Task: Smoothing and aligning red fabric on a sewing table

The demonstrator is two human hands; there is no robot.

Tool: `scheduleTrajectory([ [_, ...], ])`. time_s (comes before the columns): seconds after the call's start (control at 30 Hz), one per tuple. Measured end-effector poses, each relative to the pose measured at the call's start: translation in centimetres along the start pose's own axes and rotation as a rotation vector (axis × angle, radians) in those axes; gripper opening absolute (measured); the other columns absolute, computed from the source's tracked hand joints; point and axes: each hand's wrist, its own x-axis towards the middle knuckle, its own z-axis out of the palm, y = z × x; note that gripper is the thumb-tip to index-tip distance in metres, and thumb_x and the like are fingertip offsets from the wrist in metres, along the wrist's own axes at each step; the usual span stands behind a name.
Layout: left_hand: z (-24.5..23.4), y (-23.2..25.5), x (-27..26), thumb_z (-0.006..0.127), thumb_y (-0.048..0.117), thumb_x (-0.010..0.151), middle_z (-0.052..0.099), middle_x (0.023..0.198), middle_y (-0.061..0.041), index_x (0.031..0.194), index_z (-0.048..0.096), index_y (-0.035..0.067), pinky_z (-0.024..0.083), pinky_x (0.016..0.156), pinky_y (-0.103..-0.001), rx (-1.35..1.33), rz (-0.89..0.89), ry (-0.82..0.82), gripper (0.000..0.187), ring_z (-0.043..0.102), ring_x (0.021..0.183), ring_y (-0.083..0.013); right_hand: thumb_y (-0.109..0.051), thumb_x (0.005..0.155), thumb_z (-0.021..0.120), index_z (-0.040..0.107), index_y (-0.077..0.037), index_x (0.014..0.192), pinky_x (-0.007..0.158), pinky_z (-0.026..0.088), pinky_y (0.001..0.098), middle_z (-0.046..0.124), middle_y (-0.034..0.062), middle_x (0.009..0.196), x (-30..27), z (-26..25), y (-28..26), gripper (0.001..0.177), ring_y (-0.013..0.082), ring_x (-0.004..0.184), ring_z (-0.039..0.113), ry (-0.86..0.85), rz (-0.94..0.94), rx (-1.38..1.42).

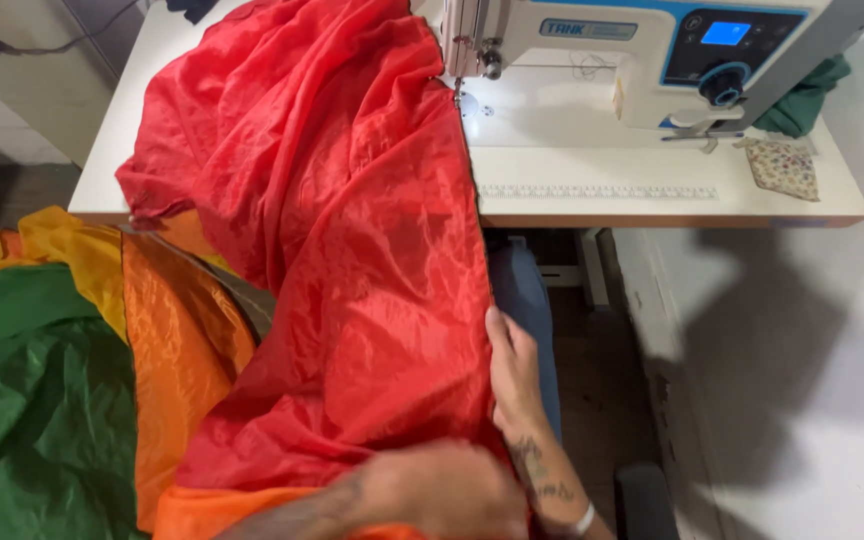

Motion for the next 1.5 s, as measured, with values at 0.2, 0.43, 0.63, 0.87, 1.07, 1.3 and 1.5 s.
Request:
scheduleTrajectory([
  [0.2,-21.7,-2.2,6.3,0.063,0.004,0.124,0.092,0.125,-0.017,0.130,0.087,0.004,0.078,0.089,-0.036,0.838,-0.235,0.543,0.024,0.093,0.105,-0.0261,-0.042,0.122,0.063,0.090,0.000,0.131,0.105,0.070,0.0436,0.093,0.0129,0.133,-1.0,-0.5,1.8,0.051,0.0273,0.123,0.086,0.018,0.088,-0.007],
  [0.43,-45.0,-17.5,5.6,0.053,0.035,0.132,0.069,0.177,-0.023,0.177,0.063,0.002,0.040,0.142,-0.048,1.250,-0.321,0.494,0.056,0.054,0.172,-0.0366,-0.052,0.114,0.060,0.077,-0.004,0.167,0.137,0.057,0.0389,0.083,0.0086,0.173,-1.0,-1.3,-0.4,0.074,0.0208,0.163,0.074,0.133,0.159,-0.171],
  [0.63,-57.1,-22.7,5.6,0.050,0.005,0.130,0.068,0.182,-0.018,0.172,0.067,-0.012,0.035,0.150,-0.062,1.643,-0.048,0.200,0.049,0.054,0.172,-0.0524,-0.034,0.124,0.066,0.089,0.004,0.105,0.088,0.068,0.0428,0.092,0.0140,0.106,0.0,-2.3,3.4,0.049,0.0260,0.098,0.084,0.064,0.092,-0.074],
  [0.87,-59.9,-20.4,8.3,0.043,0.026,0.134,0.055,0.187,-0.026,0.182,0.062,0.015,0.038,0.143,-0.052,1.301,-0.414,0.482,0.054,0.048,0.175,-0.0461,-0.046,0.127,0.065,0.067,-0.007,0.084,0.069,0.052,0.0381,0.063,0.0018,0.077,1.3,-2.8,7.6,0.057,0.0166,0.072,0.058,0.043,0.004,-0.202],
  [1.07,-62.4,-19.5,11.1,0.038,0.025,0.129,0.050,0.192,-0.017,0.184,0.060,0.022,0.040,0.141,-0.054,1.215,-0.538,0.494,0.059,0.045,0.177,-0.0412,-0.047,0.125,0.069,0.063,-0.009,0.077,0.063,0.046,0.0383,0.057,0.0013,0.067,1.8,-3.1,8.4,0.061,0.0174,0.062,0.054,0.094,-0.027,-0.222],
  [1.3,-52.8,-16.5,18.8,0.057,-0.016,0.121,0.082,0.085,-0.006,0.107,0.083,0.007,0.056,0.035,-0.026,1.626,-0.320,0.621,0.038,0.068,0.055,-0.0075,-0.040,0.126,0.074,0.065,-0.005,0.079,0.061,0.043,0.0408,0.051,0.0038,0.066,2.2,-3.4,8.5,0.059,0.0195,0.061,0.050,0.147,0.048,-0.161],
  [1.5,-39.9,-17.5,16.5,0.042,0.040,0.131,0.045,0.197,-0.010,0.187,0.052,0.019,0.032,0.142,-0.065,1.135,-0.484,0.478,0.061,0.040,0.181,-0.0360,-0.044,0.118,0.077,0.057,-0.016,0.073,0.062,0.037,0.0387,0.043,-0.0059,0.069,4.1,-6.7,11.3,0.057,0.0115,0.069,0.047,0.176,-0.227,-0.304],
])
